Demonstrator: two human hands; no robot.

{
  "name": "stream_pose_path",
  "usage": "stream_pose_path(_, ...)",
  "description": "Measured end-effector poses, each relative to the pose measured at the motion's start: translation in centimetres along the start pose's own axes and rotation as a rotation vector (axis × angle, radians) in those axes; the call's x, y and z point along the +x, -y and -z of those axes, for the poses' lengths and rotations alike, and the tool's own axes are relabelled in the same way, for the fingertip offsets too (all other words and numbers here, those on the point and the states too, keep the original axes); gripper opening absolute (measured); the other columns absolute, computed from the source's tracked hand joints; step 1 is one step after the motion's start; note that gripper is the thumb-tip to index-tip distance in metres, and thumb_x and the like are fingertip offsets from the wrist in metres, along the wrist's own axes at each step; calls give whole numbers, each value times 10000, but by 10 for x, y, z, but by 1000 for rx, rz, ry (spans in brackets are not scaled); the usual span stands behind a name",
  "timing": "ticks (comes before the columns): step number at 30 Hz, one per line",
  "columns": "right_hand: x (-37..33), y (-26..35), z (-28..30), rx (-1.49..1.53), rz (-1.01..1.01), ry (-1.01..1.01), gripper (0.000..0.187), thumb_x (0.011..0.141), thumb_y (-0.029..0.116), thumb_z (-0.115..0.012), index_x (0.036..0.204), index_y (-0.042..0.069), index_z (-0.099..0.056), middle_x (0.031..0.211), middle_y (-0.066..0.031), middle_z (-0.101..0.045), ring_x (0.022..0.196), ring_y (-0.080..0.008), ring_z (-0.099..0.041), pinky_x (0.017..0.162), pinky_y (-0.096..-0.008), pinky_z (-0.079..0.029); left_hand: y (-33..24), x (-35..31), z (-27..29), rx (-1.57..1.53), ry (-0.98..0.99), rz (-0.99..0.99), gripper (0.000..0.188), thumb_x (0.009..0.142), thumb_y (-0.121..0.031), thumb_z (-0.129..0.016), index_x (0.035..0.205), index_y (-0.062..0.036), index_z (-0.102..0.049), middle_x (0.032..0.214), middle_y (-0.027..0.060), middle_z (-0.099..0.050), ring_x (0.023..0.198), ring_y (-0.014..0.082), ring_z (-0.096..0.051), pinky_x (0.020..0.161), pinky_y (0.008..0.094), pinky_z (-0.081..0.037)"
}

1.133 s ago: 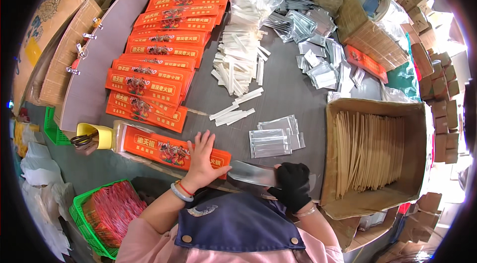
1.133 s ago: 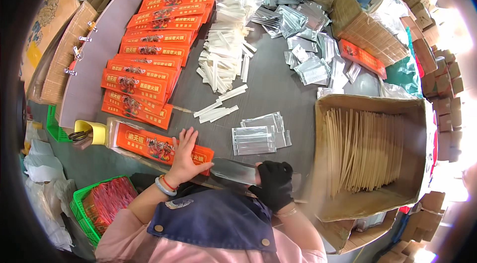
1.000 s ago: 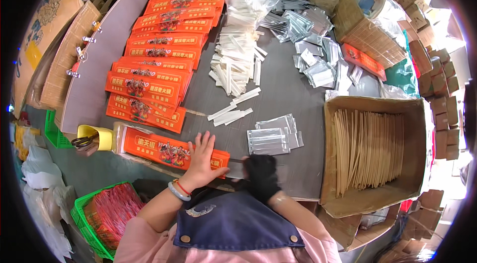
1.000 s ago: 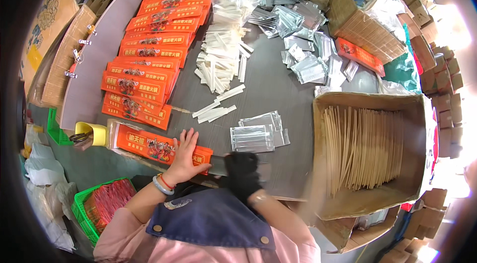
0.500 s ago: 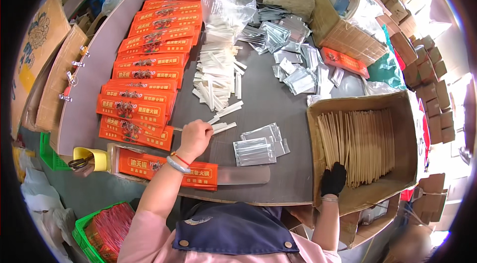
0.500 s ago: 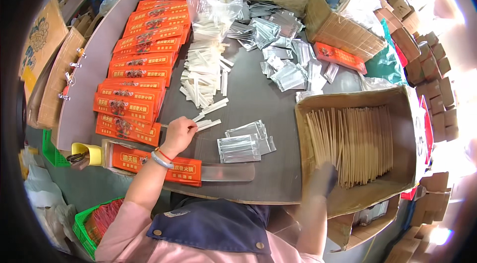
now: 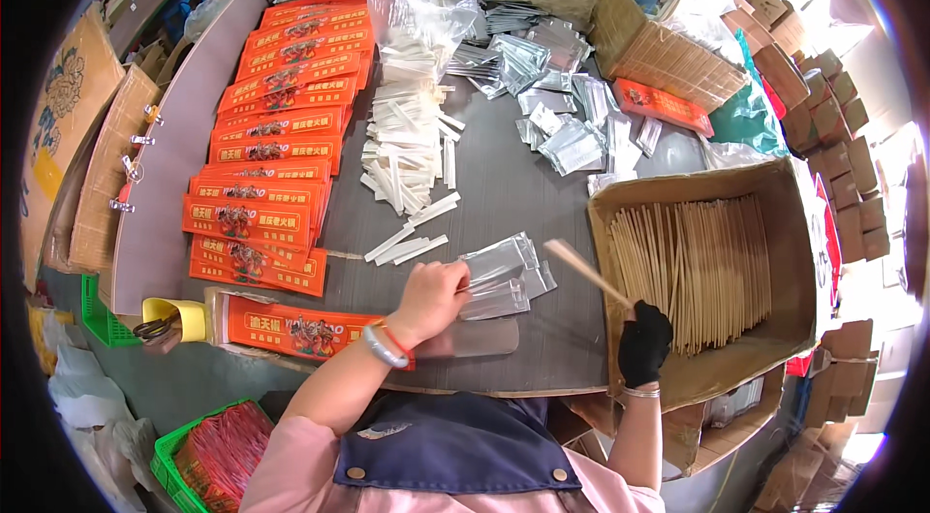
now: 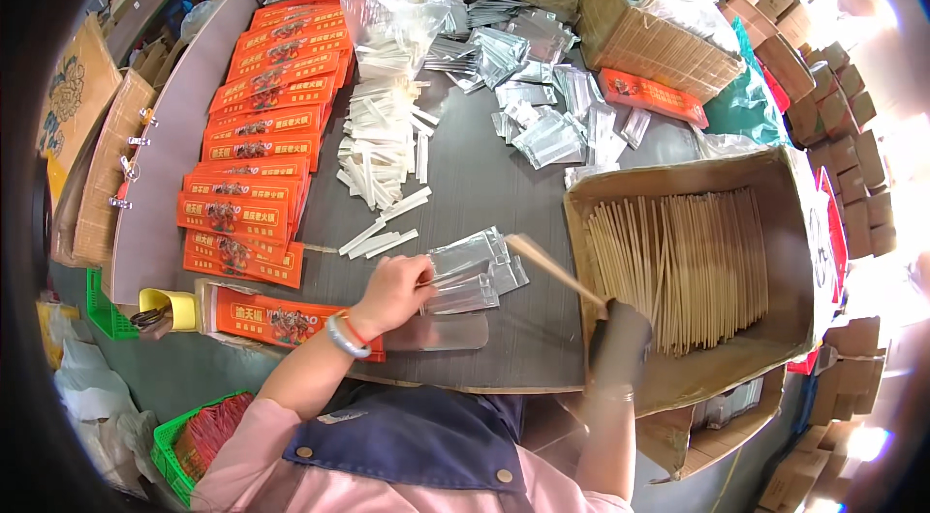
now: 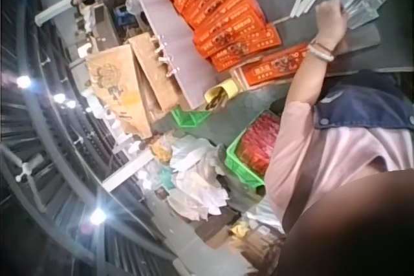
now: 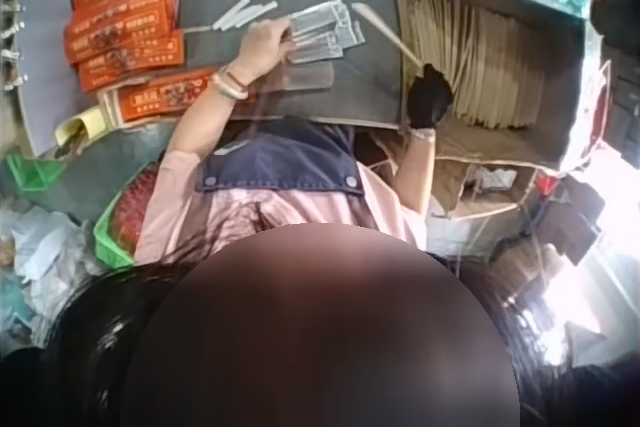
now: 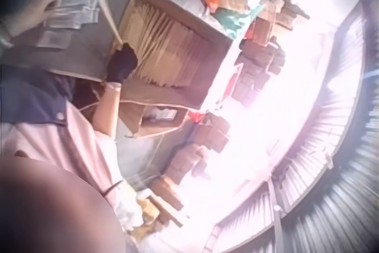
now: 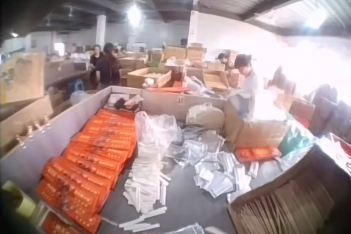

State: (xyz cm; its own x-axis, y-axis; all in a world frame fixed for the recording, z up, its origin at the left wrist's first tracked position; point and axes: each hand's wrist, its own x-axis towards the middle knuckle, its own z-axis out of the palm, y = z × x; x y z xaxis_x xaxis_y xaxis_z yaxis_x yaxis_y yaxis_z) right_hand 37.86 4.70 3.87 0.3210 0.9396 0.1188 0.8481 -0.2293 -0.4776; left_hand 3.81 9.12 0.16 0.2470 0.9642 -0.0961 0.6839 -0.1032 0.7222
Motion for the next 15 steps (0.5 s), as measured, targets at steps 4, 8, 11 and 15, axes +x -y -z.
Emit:
stream_pose_path(4,-15,23,-11,58,373,350,271,884,107,-630,1150,98,-683,810,-124,-592,788,-311,-595,705,-407,-465,-1,-34,9,91,305,-32,245,686,-230,-820,821,-118,-649,814,48,-646,876,297,-603,822,441,-454)
stream_pose_path(8,-31,29,-32,169,493,491,292,870,204,-664,1159,190,-709,767,-119,-596,714,-329,-596,655,-418,-494,5,-72,9,182,-139,-78,476,614,-313,-858,996,-90,-683,1014,77,-609,1047,293,-548,913,422,-434)
stream_pose_path(11,-35,24,-41,-38,605,578,305,839,199,-691,1143,185,-712,744,-111,-572,735,-319,-601,665,-428,-494,24,-96,16,198,-148,-91,618,575,-317,-880,1102,-66,-677,1098,85,-586,1078,309,-516,944,436,-419)
stream_pose_path(15,-54,60,-107,293,868,523,288,804,198,-720,1078,114,-697,829,-121,-641,778,-322,-628,653,-441,-499,11,-95,-1,208,-105,-141,667,561,-311,-888,1131,-52,-659,1132,80,-589,1098,313,-503,972,452,-401)
